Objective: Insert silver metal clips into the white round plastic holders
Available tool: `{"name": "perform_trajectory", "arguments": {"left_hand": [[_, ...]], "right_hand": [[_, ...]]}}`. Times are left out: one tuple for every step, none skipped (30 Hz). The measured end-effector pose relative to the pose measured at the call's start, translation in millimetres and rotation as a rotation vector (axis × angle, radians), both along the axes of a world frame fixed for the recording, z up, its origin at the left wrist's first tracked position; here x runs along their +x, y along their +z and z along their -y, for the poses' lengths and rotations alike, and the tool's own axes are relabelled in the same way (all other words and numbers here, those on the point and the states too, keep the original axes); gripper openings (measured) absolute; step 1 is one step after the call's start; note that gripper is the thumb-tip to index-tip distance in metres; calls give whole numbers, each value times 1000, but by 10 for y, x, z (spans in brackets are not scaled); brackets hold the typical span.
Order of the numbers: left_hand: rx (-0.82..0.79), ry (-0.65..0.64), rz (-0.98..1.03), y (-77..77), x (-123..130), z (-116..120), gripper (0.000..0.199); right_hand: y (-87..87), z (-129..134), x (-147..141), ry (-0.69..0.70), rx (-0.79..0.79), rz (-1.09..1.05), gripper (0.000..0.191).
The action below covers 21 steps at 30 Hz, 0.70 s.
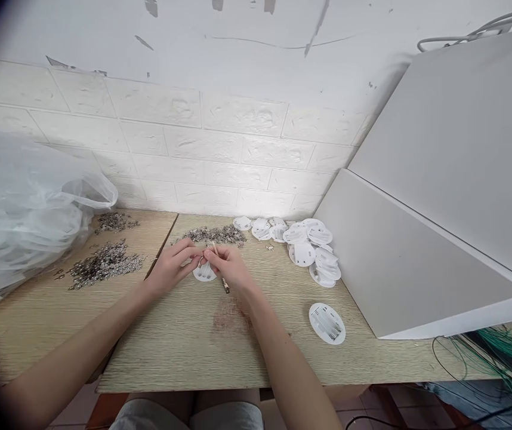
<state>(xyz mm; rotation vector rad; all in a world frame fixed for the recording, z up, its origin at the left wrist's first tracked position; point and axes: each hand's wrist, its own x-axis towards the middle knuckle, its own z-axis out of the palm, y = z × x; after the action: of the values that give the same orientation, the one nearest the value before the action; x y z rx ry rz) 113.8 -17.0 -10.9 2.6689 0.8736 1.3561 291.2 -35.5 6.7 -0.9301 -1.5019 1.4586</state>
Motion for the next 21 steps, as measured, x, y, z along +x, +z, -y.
{"name": "perform_trajectory", "arguments": {"left_hand": [[31, -4, 16, -4, 0, -3, 15], [52, -4, 23, -6, -1, -4, 14], [63, -2, 27, -6, -1, -4, 13], [64, 1, 28, -6, -1, -3, 13], [51, 7, 28, -5, -1, 0, 13], [25, 18, 25, -4, -1, 2, 13], [-12, 33, 22, -2, -2, 4, 13], [-61, 50, 14, 1, -7, 3, 13], [-119, 67, -1, 3, -14, 1, 15], [-185, 78, -26, 5, -25, -5, 20], [-253, 81, -62, 6, -38, -13, 27], [-318, 73, -107, 5, -51, -23, 35], [-378, 55, -156, 1, -64, -34, 45], [-426, 33, -201, -5, -73, -44, 54], [-460, 11, -234, -13, -80, -54, 61], [-483, -13, -254, -22, -83, -63, 66], [-497, -37, -261, -33, -83, -70, 68], [-507, -58, -255, -42, -80, -76, 68], [-515, -76, -242, -51, -77, -80, 66], [-521, -90, -225, -58, -73, -84, 63], [-529, -98, -208, -63, -68, -85, 61]], "right_hand": [[10, 4, 3, 8, -17, -28, 38], [14, 4, 7, 12, -27, -49, 37], [12, 1, 9, 13, -35, -66, 35], [6, -5, 11, 10, -44, -81, 34], [-5, -13, 11, 1, -53, -97, 33], [-18, -22, 10, -10, -65, -112, 33], [-33, -33, 9, -27, -80, -126, 32], [-48, -43, 9, -51, -97, -137, 32], [-62, -55, 11, -80, -114, -143, 31], [-75, -67, 15, -115, -126, -143, 31], [-86, -80, 23, -152, -131, -135, 31], [-95, -93, 34, -192, -126, -119, 30], [-104, -107, 46, -232, -113, -95, 29], [-113, -120, 58, -268, -92, -64, 27], [-123, -133, 69, -294, -68, -32, 25], [-136, -144, 77, -308, -48, -1, 22], [-150, -153, 82, -311, -31, 29, 20], [-167, -160, 83, -307, -16, 61, 18], [-184, -165, 81, -300, -1, 95, 17], [-201, -168, 76, -299, 17, 132, 16], [-215, -169, 71, -302, 37, 173, 15]]}}
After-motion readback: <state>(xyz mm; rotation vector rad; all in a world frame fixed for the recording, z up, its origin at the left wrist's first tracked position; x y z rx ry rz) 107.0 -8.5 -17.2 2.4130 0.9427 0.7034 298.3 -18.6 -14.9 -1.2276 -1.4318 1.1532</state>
